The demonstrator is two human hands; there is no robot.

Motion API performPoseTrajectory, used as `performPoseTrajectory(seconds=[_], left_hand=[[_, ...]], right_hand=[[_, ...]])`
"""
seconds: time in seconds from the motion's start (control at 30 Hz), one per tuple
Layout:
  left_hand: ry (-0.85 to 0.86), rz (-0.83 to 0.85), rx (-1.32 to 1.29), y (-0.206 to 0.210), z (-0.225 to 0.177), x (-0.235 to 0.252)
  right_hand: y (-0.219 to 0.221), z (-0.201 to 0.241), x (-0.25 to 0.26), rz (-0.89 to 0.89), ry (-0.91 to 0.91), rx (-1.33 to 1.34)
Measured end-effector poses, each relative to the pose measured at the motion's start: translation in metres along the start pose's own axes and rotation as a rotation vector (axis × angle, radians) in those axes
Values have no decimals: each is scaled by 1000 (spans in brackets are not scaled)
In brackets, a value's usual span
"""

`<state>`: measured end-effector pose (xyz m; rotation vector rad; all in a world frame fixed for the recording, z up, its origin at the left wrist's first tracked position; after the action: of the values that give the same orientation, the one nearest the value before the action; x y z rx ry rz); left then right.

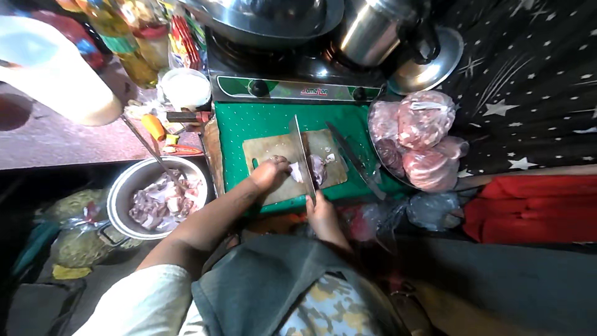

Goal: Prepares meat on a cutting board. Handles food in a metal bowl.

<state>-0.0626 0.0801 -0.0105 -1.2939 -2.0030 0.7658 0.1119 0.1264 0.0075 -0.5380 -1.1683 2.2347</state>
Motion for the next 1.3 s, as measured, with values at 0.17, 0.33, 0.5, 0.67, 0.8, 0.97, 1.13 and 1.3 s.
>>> performPoseTrajectory(seconds=[0.17,0.33,0.5,0.67,0.8,0.97,1.13,1.3], left_hand=[[19,-49,4,-3,-2,-4],[6,-65,-10,-6,-2,-5],[-26,-27,4,-5,-2,-2],[-60,22,36,-9,-6,-3],[-87,48,147,7,-8,7],[-21,104,100,18,-16,13],[-11,108,107,18,-21,16],[-130,73,170,13,2,21]], right_hand=[[-27,14,-6,-75,-51,37],[-134,88,-32,-712,-464,154],[-95,69,-17,-585,-341,98],[19,-4,19,260,142,-103],[10,1,14,282,162,-138],[10,13,41,314,149,-155],[12,31,85,263,105,-150],[17,9,52,301,107,-142]])
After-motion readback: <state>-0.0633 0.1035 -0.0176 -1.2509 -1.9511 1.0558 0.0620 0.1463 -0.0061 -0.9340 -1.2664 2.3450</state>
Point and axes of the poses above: each hand's wrist, its own x-axis towards the middle knuckle, its own y-axis out of the palm, z = x × y, the point moved 10 cm from there along x, towards the middle knuckle, and after that the axes turned 9 degrees about -y, right-handed, at the moved point
